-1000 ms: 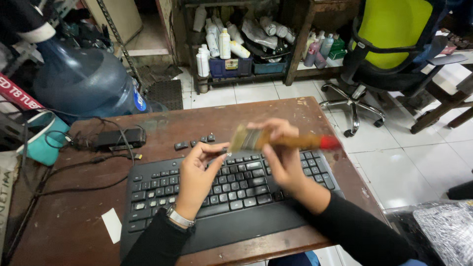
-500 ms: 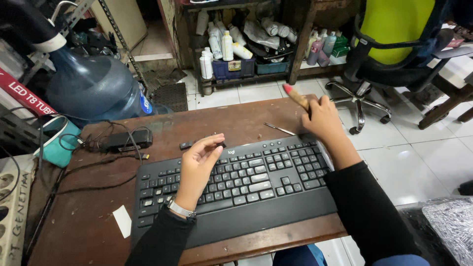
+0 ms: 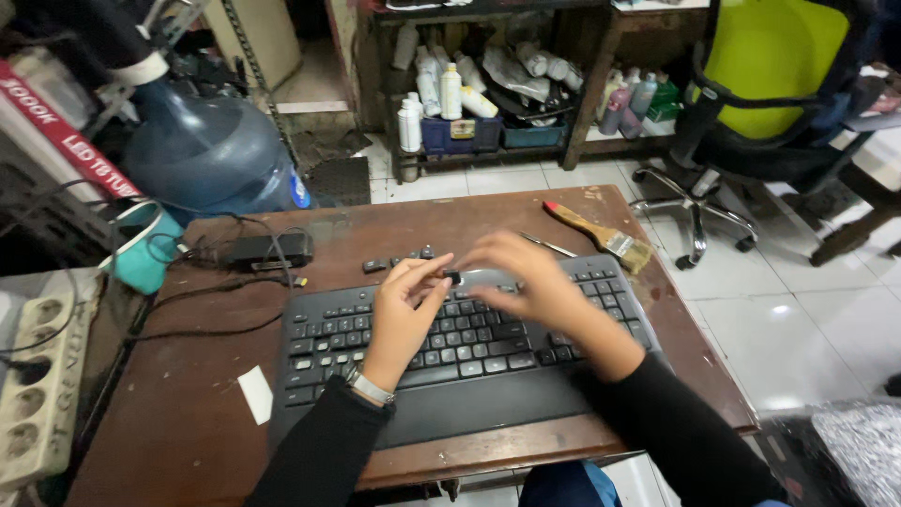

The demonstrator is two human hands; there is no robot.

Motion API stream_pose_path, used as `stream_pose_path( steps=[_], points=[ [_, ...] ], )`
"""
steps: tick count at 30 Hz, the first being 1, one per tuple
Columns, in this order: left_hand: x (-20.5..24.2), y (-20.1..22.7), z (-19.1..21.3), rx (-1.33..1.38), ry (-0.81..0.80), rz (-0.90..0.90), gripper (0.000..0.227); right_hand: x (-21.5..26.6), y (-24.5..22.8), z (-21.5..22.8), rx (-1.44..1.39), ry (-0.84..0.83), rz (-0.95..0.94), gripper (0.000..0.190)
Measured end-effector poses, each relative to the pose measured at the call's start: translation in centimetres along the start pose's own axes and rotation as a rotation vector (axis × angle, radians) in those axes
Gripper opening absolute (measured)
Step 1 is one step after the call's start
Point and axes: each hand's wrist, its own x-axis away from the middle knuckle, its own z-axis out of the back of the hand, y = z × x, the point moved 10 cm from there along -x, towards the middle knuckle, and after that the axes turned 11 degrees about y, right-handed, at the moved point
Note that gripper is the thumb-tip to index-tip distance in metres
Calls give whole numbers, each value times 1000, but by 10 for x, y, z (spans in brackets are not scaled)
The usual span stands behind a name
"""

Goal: The person removes individual keycaps from a keyboard, cleans them with a brush, and places them back onto the keyboard. The person repeats this process for several keys.

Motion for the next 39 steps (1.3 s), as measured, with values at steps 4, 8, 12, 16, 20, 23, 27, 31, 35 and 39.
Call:
stream_pose_path(
  steps=[4, 8, 12, 16, 20, 23, 27, 31, 35, 39],
  points=[
    [1, 0, 14, 47, 25, 12, 42, -1, -9, -35, 113, -2, 25, 30],
    [10, -3, 27, 53, 37, 61, 40, 5, -2, -46, 141, 65, 42, 22],
    [16, 16, 40, -4, 21, -1, 46, 0, -11, -44, 49, 80, -13, 20],
    [26, 68, 76, -349, 83, -282, 60, -1, -7, -65, -70, 75, -85, 20],
    [29, 62, 114, -588, 182, -388, 35, 4, -19, -115, -177, -145, -99, 20],
    [33, 50, 123, -693, 164, -409, 23, 8, -20, -140, -152, -245, -135, 18],
    [35, 48, 124, -723, 130, -401, 15, 11, -16, -154, -41, -307, -161, 15],
    [36, 48, 125, -726, 121, -427, 13, 17, -6, -169, 44, -328, -152, 14],
    [36, 44, 126, -725, 128, -432, 12, 18, -5, -178, 150, -368, -120, 10],
    [37, 39, 122, -770, 78, -402, 10, 22, 8, -193, 274, -404, -103, 9]
  ],
)
